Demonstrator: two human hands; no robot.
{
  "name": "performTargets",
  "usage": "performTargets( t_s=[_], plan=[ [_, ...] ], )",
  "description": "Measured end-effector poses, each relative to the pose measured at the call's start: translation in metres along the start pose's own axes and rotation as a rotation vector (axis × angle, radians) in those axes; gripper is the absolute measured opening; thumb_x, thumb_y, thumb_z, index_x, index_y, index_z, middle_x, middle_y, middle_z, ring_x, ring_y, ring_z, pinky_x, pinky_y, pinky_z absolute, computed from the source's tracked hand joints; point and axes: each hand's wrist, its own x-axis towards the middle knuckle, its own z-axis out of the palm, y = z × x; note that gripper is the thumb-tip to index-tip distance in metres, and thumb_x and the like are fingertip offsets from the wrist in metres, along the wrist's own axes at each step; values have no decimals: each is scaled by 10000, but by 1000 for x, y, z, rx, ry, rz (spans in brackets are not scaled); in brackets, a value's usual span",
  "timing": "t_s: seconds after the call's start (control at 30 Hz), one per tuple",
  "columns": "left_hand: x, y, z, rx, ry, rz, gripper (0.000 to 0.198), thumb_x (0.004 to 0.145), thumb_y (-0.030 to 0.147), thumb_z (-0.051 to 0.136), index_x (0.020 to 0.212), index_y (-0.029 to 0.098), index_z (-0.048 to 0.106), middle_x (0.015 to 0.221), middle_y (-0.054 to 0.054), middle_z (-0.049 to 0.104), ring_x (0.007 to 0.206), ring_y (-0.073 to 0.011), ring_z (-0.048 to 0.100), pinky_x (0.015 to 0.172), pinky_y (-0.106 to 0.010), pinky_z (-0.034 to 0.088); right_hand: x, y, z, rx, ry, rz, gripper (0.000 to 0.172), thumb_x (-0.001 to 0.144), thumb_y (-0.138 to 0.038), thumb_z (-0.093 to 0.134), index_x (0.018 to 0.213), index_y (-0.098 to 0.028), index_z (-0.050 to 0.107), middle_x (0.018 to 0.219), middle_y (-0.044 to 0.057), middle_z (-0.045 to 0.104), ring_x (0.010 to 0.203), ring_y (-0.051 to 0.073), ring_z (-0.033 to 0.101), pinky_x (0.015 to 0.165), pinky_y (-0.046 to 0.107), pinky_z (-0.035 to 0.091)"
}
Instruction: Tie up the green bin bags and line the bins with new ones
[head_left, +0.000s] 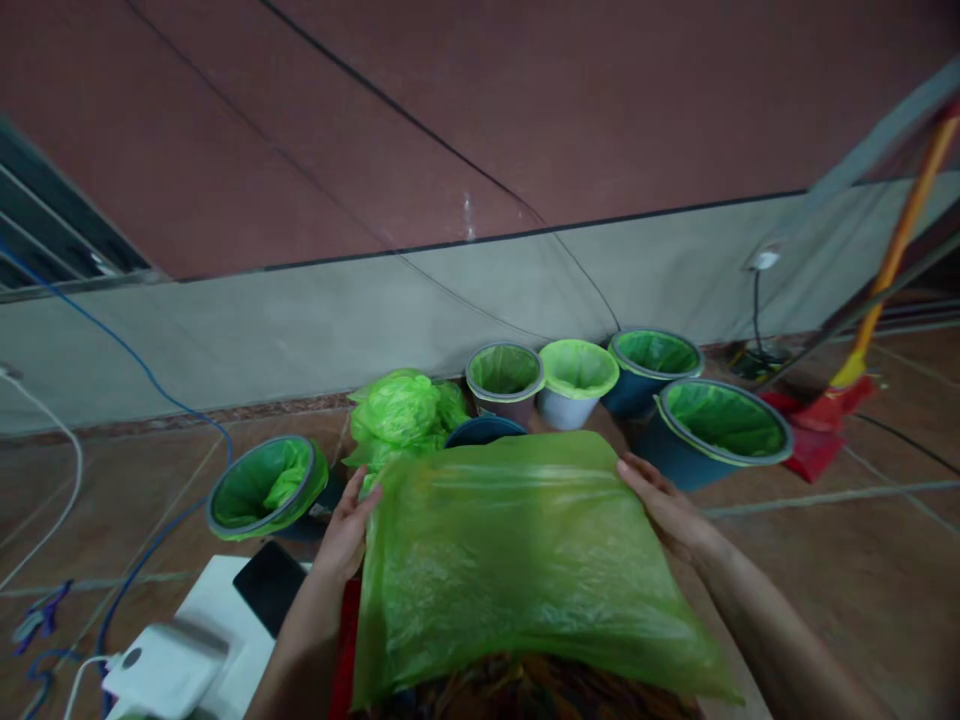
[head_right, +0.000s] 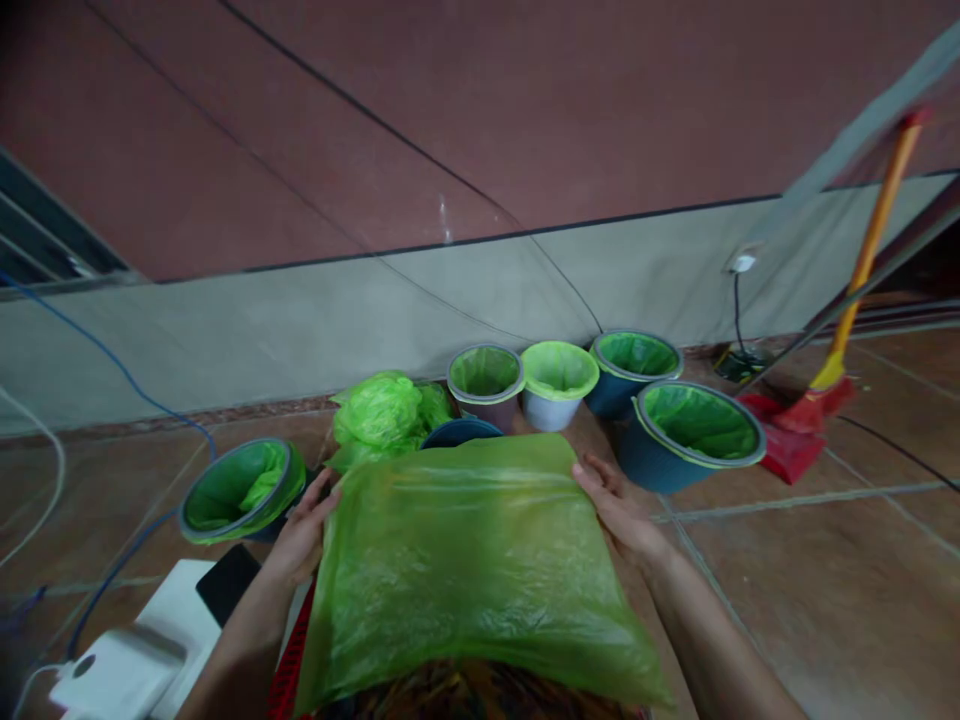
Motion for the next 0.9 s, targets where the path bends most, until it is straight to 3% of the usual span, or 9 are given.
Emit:
performTargets(
  t_s=[0.1,0.17,0.3,0.4,0.53,0.63,0.7,0.8,0.9],
  plan=[
    [-11,13,0,73,-135,9,912,586,223,845,1415,254,467,1018,-37,746,874,-219,710,785,-303,554,-2,-14,3,32,-110,-28,954,596,-372,858,1426,-293,393,821,-8,737,681,188,682,629,289,547],
    [-14,22,-2,131,-170,36,840,546,229,858,1332,195,565,971,-52,752,855,-219,704,773,-294,546,-4,-24,0,6,-183,-114,979,571,-357,874,1428,-272,408,746,-23,720,640,168,660,614,268,526],
    [-16,41,-5,352,-185,127,675,544,282,855,1180,156,668,854,-53,748,733,-197,678,686,-283,535,-7,-47,-7,-92,-273,-221,725,568,-384,870,1226,-214,619,876,40,744,757,183,676,706,287,532],
    [-16,57,-7,579,-179,279,648,589,362,809,1189,164,663,924,-72,745,761,-218,674,694,-311,541,-9,-62,-10,-240,-321,-281,624,595,-425,840,1145,-191,662,941,72,743,794,212,681,705,311,542],
    [-21,77,-4,997,-72,665,514,747,414,628,1218,207,645,1121,-72,696,989,-248,654,884,-358,518,-14,-76,-14,-614,-229,-591,410,759,-409,694,1108,-194,691,988,78,720,849,215,670,741,316,540],
    [-28,85,-1,1193,26,839,448,810,394,526,1204,213,639,1087,-75,684,991,-246,648,905,-367,509,-22,-84,-17,-888,-100,-828,246,850,-374,583,971,-214,727,934,67,688,825,196,654,757,318,524],
    [-33,88,-1,1229,118,907,381,823,395,498,1110,215,671,1011,-73,681,949,-250,650,891,-379,513,-31,-90,-19,-938,-37,-927,233,872,-391,565,893,-218,720,941,71,664,858,202,647,791,334,517],
    [-40,92,-4,1108,250,998,275,796,420,544,899,214,693,1029,-80,650,1013,-265,625,920,-393,501,-49,-97,-22,-811,-21,-1013,225,861,-433,599,864,-223,680,1202,90,603,1124,251,583,935,372,478],
    [-50,92,-7,787,142,995,243,768,439,624,823,203,635,1203,-86,609,1137,-271,582,946,-373,494,-70,-101,-23,-592,-80,-949,226,887,-454,565,882,-231,605,1158,81,624,1077,235,600,889,347,501]
  ],
)
